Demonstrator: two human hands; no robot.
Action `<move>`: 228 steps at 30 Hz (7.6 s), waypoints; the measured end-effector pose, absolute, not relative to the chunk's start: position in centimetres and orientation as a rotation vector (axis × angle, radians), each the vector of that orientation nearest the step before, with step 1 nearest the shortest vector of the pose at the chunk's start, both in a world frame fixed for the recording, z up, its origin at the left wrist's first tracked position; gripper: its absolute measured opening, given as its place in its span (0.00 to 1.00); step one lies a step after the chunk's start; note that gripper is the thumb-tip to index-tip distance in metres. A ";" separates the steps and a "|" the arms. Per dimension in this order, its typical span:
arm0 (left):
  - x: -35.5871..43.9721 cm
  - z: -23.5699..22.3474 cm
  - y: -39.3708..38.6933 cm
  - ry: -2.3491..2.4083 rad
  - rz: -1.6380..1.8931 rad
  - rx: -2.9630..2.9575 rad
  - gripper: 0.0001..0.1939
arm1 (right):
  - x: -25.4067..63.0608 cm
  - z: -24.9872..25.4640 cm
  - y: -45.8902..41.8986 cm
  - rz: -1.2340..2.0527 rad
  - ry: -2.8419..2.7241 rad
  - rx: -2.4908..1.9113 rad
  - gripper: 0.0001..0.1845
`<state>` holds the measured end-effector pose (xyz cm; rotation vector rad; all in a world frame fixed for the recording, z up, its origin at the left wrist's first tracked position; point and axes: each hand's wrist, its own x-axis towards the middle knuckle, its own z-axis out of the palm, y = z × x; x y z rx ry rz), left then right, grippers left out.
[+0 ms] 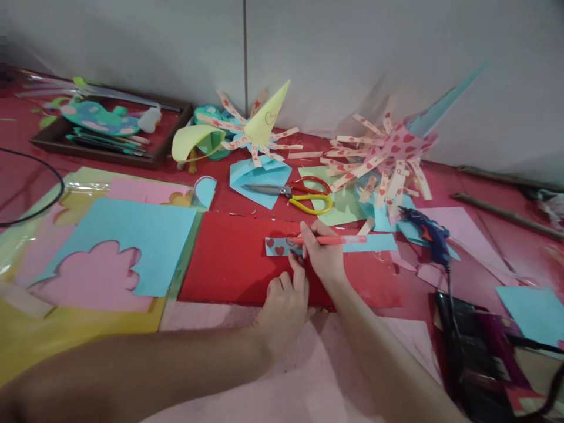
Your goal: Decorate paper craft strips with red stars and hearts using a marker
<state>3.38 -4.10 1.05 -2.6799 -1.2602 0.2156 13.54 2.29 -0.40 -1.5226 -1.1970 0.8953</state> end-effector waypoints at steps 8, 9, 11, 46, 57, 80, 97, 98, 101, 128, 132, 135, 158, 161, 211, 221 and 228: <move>3.4 1.0 -4.3 -1.234 0.202 -2.656 0.29 | 13.7 -0.3 2.3 0.833 -1.256 -1.536 0.20; 3.4 1.0 -4.3 -1.233 0.204 -2.655 0.29 | 13.7 -0.3 2.3 0.831 -1.259 -1.536 0.19; 3.3 1.0 -4.3 -1.238 0.202 -2.652 0.28 | 13.7 -0.3 2.3 0.832 -1.254 -1.526 0.19; 3.4 1.1 -4.2 -1.323 0.174 -2.736 0.26 | 13.5 -0.4 2.2 0.926 -1.171 -1.536 0.21; 3.3 1.0 -4.2 -1.281 0.169 -2.686 0.27 | 13.6 -0.2 2.2 0.857 -1.175 -1.533 0.18; 3.3 1.1 -4.2 -1.268 0.201 -2.674 0.27 | 13.6 -0.3 2.2 0.865 -1.202 -1.558 0.19; 3.4 0.9 -4.3 -1.252 0.183 -2.622 0.28 | 13.6 -0.5 2.2 0.914 -1.181 -1.534 0.20; 3.4 0.8 -4.3 -1.250 0.180 -2.621 0.28 | 13.6 -0.5 2.2 0.903 -1.193 -1.542 0.20; 3.4 0.8 -4.2 -1.247 0.162 -2.617 0.28 | 13.6 -0.6 2.2 0.842 -1.225 -1.568 0.19; 3.4 1.1 -4.2 -1.271 0.232 -2.693 0.28 | 13.6 -0.2 2.4 0.856 -1.075 -1.556 0.19; 3.4 1.0 -4.2 -1.284 0.216 -2.695 0.28 | 13.6 -0.2 2.4 0.825 -1.116 -1.582 0.19; 3.4 1.0 -4.2 -1.280 0.189 -2.677 0.28 | 13.6 -0.3 2.4 0.828 -1.123 -1.583 0.19; 3.4 1.2 -4.3 -1.286 0.197 -2.680 0.27 | 13.6 -0.4 2.4 0.862 -1.100 -1.554 0.19; 3.4 1.3 -4.2 -1.277 0.212 -2.667 0.26 | 13.6 -0.2 2.3 0.846 -1.106 -1.582 0.19; 3.4 0.8 -4.2 -1.261 0.172 -2.623 0.28 | 13.6 -0.3 2.4 0.855 -1.042 -1.555 0.18; 3.4 0.9 -4.3 -1.246 0.153 -2.594 0.31 | 13.7 -0.3 2.4 0.778 -1.082 -1.571 0.18; 3.4 0.8 -4.3 -1.251 0.151 -2.595 0.31 | 13.6 -0.6 2.5 0.773 -1.086 -1.599 0.18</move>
